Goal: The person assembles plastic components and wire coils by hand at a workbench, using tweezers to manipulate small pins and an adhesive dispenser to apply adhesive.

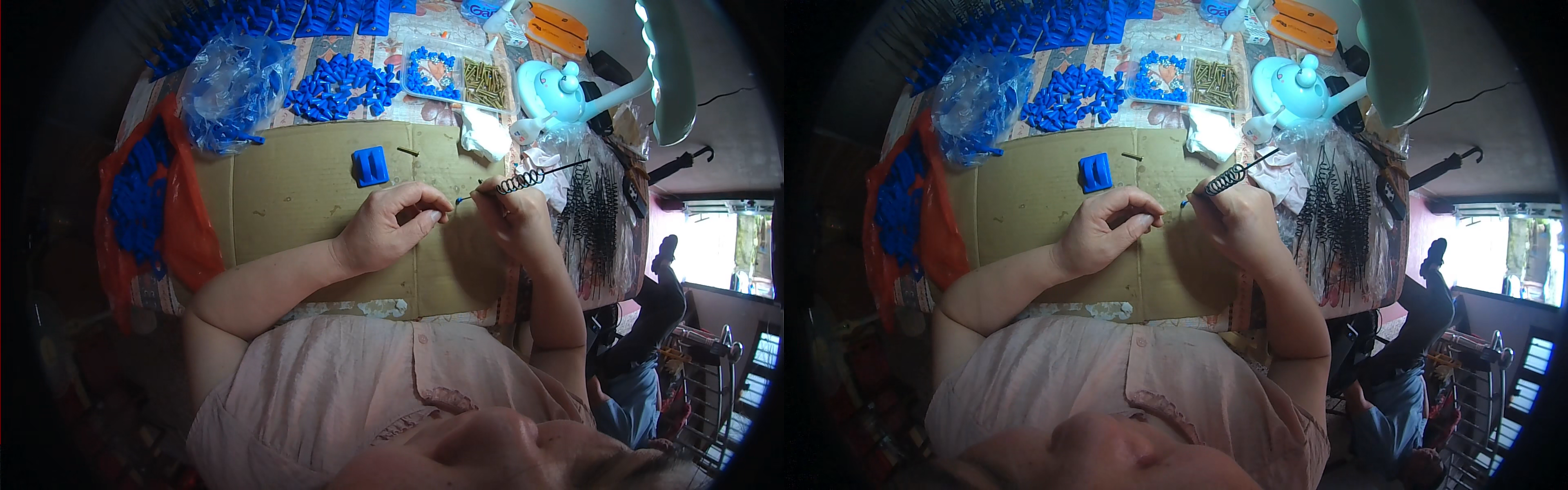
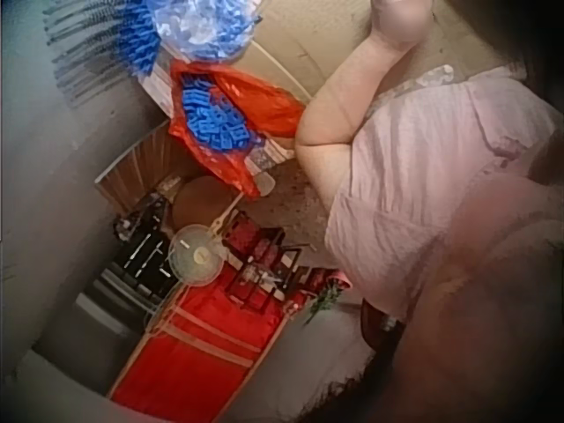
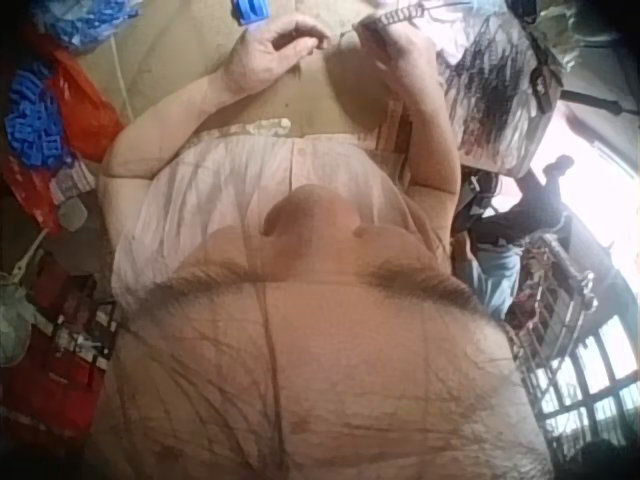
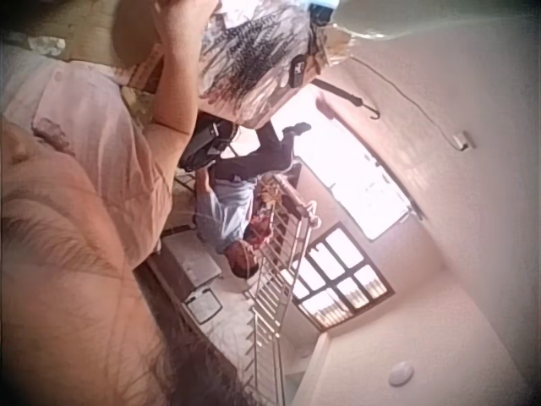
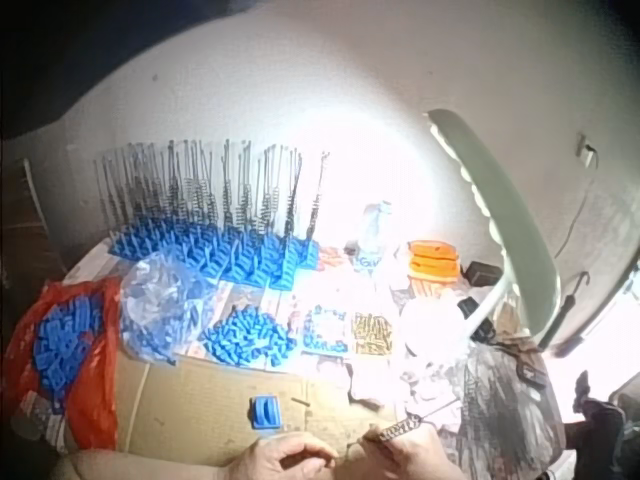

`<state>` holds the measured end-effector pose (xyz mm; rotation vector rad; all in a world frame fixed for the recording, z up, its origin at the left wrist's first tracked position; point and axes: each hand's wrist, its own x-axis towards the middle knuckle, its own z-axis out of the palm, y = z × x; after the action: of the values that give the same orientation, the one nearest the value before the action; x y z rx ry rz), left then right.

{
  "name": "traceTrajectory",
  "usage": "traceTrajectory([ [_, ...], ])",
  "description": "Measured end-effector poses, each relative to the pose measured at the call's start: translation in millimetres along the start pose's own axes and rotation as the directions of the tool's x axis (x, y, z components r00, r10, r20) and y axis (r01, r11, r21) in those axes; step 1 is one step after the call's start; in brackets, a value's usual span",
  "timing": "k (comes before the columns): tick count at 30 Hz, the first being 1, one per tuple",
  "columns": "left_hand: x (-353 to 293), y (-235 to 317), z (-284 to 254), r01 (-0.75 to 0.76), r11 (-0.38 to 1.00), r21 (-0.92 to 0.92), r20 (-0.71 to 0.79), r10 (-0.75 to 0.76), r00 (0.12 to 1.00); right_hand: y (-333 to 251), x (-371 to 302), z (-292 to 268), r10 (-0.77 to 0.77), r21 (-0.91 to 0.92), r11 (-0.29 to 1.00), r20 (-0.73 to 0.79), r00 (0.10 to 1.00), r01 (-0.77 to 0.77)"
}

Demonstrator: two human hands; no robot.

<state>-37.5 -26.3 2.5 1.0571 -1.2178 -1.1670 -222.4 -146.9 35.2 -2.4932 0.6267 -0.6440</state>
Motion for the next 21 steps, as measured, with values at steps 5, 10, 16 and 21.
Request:
traceTrajectory([
  [5, -0.3, 0.1, 0.4, 0.009, 1.0, -0.004, 0.005, -0.009, 1.0, -0.7, -0.8, 0.7, 0.006, 0.001, 1.0, -0.007, 1.0, -0.006],
  [10, -0.6, 0.2, 0.1, 0.004, 1.0, 0.005, 0.007, -0.004, 1.0, 0.5, -1.1, 1.6, 0.004, 0.022, 1.0, -0.008, 1.0, -0.004],
  [16, -0.4, 0.5, 0.0, 0.002, 1.0, 0.023, 0.006, -0.002, 1.0, 2.5, -1.7, 1.6, -0.008, -0.004, 1.0, 0.003, 1.0, 0.008],
  [21, 0.1, -0.2, 0.1, 0.0, 0.999, 0.033, 0.004, 0.0, 1.0, 2.5, -1.1, 0.6, -0.014, -0.008, 1.0, 0.005, 1.0, 0.014],
])
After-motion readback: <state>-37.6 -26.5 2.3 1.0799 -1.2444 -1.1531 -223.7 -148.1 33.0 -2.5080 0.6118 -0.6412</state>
